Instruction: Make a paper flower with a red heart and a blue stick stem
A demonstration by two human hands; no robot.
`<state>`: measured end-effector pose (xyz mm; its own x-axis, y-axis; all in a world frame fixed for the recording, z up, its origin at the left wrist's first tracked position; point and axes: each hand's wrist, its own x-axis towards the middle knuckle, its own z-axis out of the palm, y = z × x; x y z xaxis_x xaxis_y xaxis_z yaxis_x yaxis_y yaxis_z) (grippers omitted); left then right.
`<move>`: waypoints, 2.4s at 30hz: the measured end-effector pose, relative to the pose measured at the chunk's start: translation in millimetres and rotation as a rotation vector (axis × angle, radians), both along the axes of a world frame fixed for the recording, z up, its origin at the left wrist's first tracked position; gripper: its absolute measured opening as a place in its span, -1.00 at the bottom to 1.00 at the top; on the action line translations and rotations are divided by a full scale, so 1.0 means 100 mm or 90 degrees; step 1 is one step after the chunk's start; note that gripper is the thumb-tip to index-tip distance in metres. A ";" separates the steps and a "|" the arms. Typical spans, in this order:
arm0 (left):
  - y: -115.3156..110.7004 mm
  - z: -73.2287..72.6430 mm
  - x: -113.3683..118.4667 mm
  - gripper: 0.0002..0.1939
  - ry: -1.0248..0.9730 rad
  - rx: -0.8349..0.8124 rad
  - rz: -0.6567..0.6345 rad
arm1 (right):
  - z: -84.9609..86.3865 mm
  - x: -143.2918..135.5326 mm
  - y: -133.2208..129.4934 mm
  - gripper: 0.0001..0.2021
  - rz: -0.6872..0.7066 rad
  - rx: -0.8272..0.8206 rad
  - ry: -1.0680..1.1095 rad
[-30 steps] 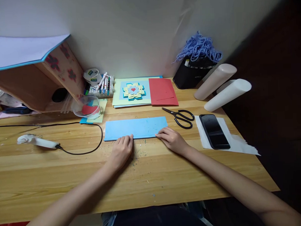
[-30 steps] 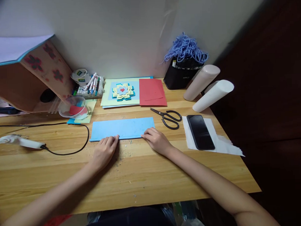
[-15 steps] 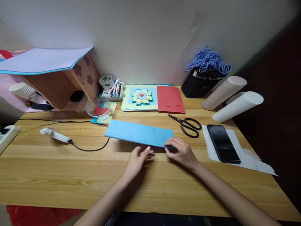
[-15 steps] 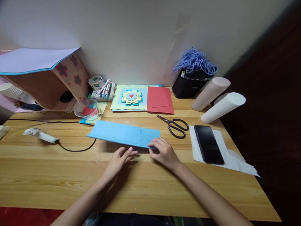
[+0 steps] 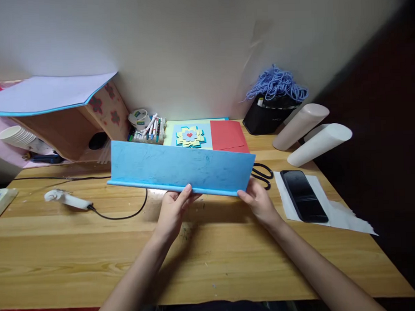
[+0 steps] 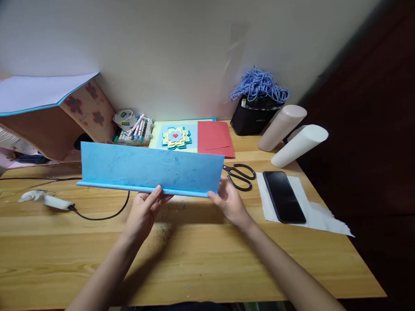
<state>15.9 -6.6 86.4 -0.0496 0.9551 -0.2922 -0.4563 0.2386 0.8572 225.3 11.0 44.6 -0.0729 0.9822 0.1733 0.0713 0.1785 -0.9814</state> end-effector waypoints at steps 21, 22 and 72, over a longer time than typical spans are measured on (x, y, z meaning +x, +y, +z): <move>0.37 -0.36 -0.44 -0.63 0.133 0.014 0.107 | -0.15 -0.14 -0.04 -0.63 0.023 -0.258 -0.040; 0.36 -0.37 -0.46 -0.63 0.126 0.015 0.107 | -0.17 -0.14 -0.04 -0.63 0.020 -0.259 -0.043; 0.13 -0.64 -0.27 -0.70 0.130 -0.009 0.028 | -0.43 -0.25 -0.06 -0.74 -0.046 -0.266 0.222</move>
